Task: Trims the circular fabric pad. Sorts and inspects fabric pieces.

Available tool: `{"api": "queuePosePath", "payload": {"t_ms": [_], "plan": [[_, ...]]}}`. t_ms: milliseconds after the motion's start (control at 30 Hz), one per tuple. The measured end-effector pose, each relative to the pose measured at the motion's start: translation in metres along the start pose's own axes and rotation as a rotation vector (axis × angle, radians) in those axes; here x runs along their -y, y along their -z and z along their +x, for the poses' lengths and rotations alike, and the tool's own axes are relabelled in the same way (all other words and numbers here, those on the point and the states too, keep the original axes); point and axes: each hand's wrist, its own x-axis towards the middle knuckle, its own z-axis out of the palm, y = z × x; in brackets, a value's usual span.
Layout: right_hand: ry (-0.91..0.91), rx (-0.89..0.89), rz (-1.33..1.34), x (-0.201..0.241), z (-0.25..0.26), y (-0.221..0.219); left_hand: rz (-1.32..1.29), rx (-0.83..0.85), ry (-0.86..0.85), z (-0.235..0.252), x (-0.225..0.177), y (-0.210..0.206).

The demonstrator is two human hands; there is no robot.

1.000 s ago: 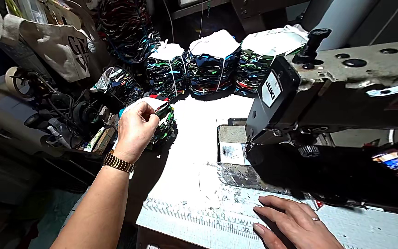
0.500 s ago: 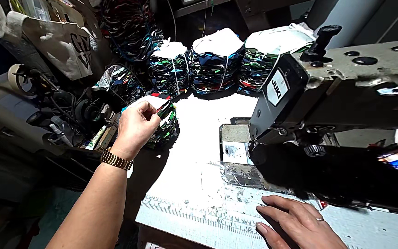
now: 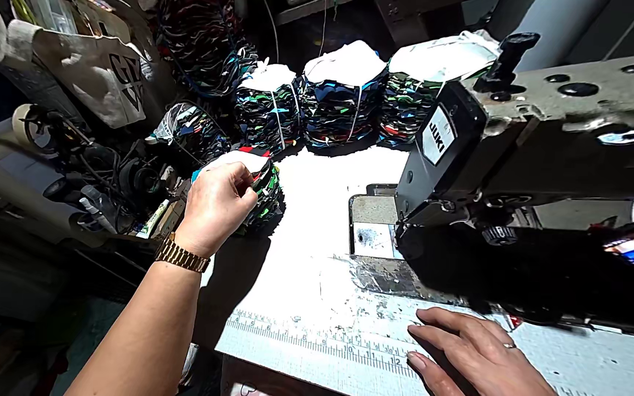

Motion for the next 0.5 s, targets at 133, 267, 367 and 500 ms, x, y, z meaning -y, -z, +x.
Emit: {"api": "queuePosePath", "payload": {"t_ms": [133, 267, 367, 500], "plan": [[0.002, -0.005, 0.004, 0.001, 0.000, 0.000, 0.034, -0.059, -0.101, -0.007, 0.002, -0.002], [0.000, -0.004, 0.005, 0.000, 0.000, 0.000, 0.034, -0.117, -0.194, -0.011, 0.007, -0.007], [0.003, -0.008, 0.003, 0.001, 0.000, 0.000, 0.051, -0.174, -0.232, -0.014, 0.007, -0.010], [0.001, -0.011, 0.005, 0.000, 0.000, 0.000, 0.042, -0.207, -0.283, -0.017, 0.010, -0.013]]}}
